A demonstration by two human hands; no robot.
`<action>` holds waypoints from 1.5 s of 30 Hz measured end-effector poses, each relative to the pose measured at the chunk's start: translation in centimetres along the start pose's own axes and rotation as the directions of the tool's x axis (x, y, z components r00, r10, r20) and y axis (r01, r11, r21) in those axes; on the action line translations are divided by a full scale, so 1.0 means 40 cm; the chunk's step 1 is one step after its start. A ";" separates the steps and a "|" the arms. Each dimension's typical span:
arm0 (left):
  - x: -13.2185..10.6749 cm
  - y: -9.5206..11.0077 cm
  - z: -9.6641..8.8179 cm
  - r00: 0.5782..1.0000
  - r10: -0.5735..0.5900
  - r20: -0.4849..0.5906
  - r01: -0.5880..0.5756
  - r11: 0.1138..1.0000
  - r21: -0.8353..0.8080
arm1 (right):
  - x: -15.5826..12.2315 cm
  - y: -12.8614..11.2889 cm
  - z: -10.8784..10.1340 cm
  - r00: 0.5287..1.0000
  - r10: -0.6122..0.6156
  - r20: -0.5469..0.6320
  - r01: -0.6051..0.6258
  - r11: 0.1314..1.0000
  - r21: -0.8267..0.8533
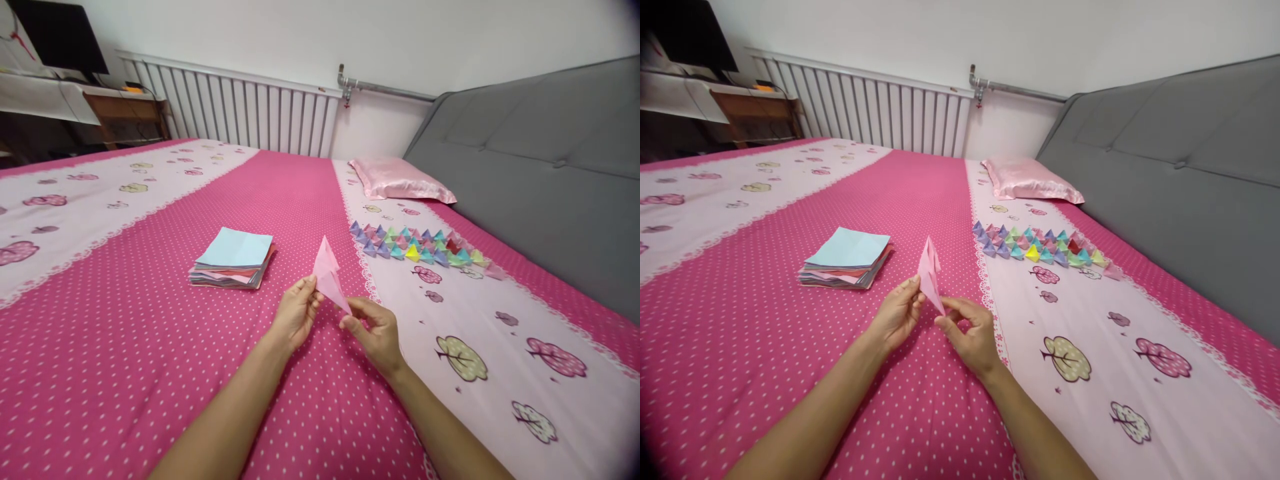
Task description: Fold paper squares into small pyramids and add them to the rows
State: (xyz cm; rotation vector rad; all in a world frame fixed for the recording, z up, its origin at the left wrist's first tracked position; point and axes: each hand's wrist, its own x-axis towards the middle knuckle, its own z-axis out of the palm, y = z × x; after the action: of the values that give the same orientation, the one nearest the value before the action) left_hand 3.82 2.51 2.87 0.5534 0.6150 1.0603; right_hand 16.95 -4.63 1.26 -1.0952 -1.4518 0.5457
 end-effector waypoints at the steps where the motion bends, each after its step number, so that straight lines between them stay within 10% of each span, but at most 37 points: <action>1: 0.000 -0.002 -0.001 1.000 0.009 0.019 -0.009 1.000 0.007 | -0.002 0.002 -0.001 1.000 -0.010 0.012 0.010 0.999 0.032; 18: -0.012 -0.030 -0.003 0.973 0.031 0.227 -0.143 0.857 0.496 | 0.023 0.016 0.000 0.934 0.305 -0.186 -0.180 0.853 0.490; 45: -0.010 -0.033 -0.001 0.973 0.066 0.219 -0.162 0.874 0.458 | 0.023 0.017 0.011 0.957 0.277 -0.086 -0.210 0.866 0.454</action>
State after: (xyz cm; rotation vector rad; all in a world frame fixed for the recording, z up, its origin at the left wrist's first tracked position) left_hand 4.48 1.62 2.03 1.1246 0.6742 0.9496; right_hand 16.84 -3.43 1.07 -0.9330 -0.9942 0.9063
